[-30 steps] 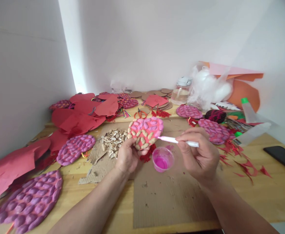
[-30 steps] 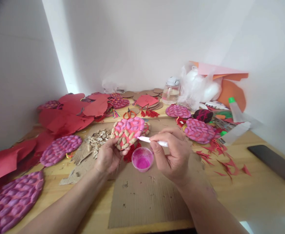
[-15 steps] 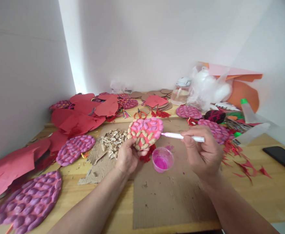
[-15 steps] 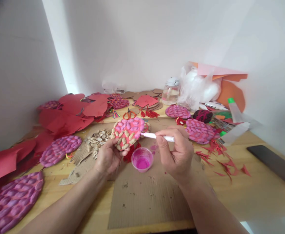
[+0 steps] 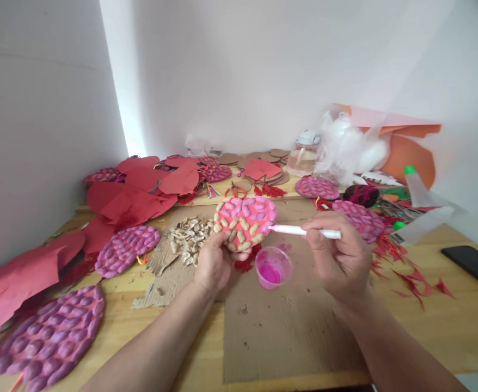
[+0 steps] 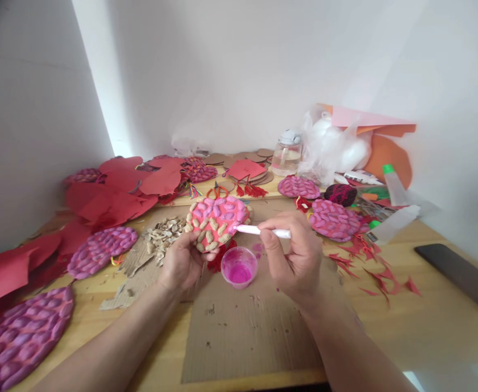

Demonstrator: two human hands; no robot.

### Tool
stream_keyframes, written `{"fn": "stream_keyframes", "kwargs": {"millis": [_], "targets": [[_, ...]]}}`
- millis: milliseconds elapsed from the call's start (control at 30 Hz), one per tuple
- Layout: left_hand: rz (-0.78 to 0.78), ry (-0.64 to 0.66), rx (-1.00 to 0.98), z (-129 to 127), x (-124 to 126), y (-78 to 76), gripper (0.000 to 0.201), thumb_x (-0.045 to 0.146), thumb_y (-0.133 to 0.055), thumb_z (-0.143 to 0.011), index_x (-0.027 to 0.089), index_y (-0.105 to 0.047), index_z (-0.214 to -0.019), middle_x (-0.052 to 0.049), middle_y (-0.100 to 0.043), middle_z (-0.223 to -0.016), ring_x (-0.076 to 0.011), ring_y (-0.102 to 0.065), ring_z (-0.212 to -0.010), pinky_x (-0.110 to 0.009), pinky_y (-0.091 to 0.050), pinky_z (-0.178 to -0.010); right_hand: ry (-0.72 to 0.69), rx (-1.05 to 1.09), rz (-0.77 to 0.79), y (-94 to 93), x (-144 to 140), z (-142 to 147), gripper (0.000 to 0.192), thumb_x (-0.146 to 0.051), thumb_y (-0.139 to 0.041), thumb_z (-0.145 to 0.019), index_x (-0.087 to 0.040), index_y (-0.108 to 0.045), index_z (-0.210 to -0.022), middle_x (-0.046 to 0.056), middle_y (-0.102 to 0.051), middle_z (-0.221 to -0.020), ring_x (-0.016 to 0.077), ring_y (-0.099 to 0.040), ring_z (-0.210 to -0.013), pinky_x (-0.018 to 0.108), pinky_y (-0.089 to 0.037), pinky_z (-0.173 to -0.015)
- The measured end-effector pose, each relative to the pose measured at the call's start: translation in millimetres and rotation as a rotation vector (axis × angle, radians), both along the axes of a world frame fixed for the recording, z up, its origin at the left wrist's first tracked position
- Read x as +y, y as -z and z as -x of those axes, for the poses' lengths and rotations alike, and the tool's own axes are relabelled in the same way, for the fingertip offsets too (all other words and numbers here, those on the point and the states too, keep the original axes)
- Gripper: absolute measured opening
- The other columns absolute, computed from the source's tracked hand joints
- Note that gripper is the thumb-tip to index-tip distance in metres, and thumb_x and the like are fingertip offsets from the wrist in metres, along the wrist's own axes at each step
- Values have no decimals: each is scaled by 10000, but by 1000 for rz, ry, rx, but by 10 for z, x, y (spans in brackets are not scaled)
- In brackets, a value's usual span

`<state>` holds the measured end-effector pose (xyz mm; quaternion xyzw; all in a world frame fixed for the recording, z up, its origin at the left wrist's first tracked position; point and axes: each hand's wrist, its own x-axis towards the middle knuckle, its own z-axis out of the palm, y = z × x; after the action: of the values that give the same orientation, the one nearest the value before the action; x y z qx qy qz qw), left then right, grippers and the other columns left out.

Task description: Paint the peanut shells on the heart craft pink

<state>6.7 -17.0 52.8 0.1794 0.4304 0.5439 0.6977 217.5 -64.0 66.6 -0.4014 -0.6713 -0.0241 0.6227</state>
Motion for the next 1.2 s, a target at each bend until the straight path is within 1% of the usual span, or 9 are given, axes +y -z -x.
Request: {"fn": "stream_keyframes", "kwargs": {"millis": [167, 333, 533, 700, 900, 1067, 1200], "targets": [[-44, -24, 19, 1, -1, 19, 33, 166, -589, -780, 152, -609, -801, -56, -658, -569, -171, -620, -437, -231, -522, -380, 73, -35, -47, 16, -4, -9, 110, -146, -680, -964, -237, -706, -1021, 25, -714, -929, 209, -668, -901, 417, -512, -849], [-80, -48, 33, 10, -6, 23, 50, 178, -616, -742, 157, -603, -785, -62, -670, -578, -171, -615, -428, -239, -526, -385, 48, -44, -70, -3, -9, -3, 120, -132, -666, -964, -230, -701, -1024, 29, -706, -930, 216, -667, -950, 417, -518, -867], [-142, -31, 24, 19, -7, 90, 94, 185, -635, -739, 153, -624, -826, -61, -689, -595, -187, -645, -441, -243, -530, -384, 52, -69, -61, 9, -12, -4, 132, -127, -667, -959, -229, -694, -1038, 24, -706, -940, 208, -660, -956, 409, -511, -875], [-142, -40, 21, 19, -6, 103, 79, 165, -622, -756, 151, -631, -833, -57, -691, -594, -187, -649, -444, -251, -548, -393, 14, -104, -40, 5, -19, 18, 128, -126, -664, -953, -230, -689, -1025, 15, -697, -923, 203, -659, -962, 398, -509, -876], [-107, -44, 23, 16, 4, 80, 11, 153, -611, -767, 145, -617, -764, -84, -680, -581, -187, -641, -436, -244, -540, -388, 31, -38, -17, 22, 5, -7, 118, -140, -656, -974, -231, -689, -1041, 20, -700, -955, 196, -659, -942, 397, -506, -859], [-109, -39, 24, 19, -3, 84, 18, 161, -618, -772, 152, -614, -787, -70, -686, -593, -185, -640, -442, -248, -543, -390, 67, -38, -25, 37, 13, -23, 107, -158, -659, -979, -236, -690, -1046, 21, -707, -949, 200, -663, -913, 405, -509, -857], [-114, -48, 22, 11, -4, 70, 53, 169, -631, -754, 163, -612, -803, -56, -691, -606, -178, -638, -450, -241, -540, -394, 57, -77, -46, 38, 6, -9, 117, -155, -674, -962, -237, -695, -1042, 27, -715, -943, 217, -666, -950, 416, -516, -872]]}}
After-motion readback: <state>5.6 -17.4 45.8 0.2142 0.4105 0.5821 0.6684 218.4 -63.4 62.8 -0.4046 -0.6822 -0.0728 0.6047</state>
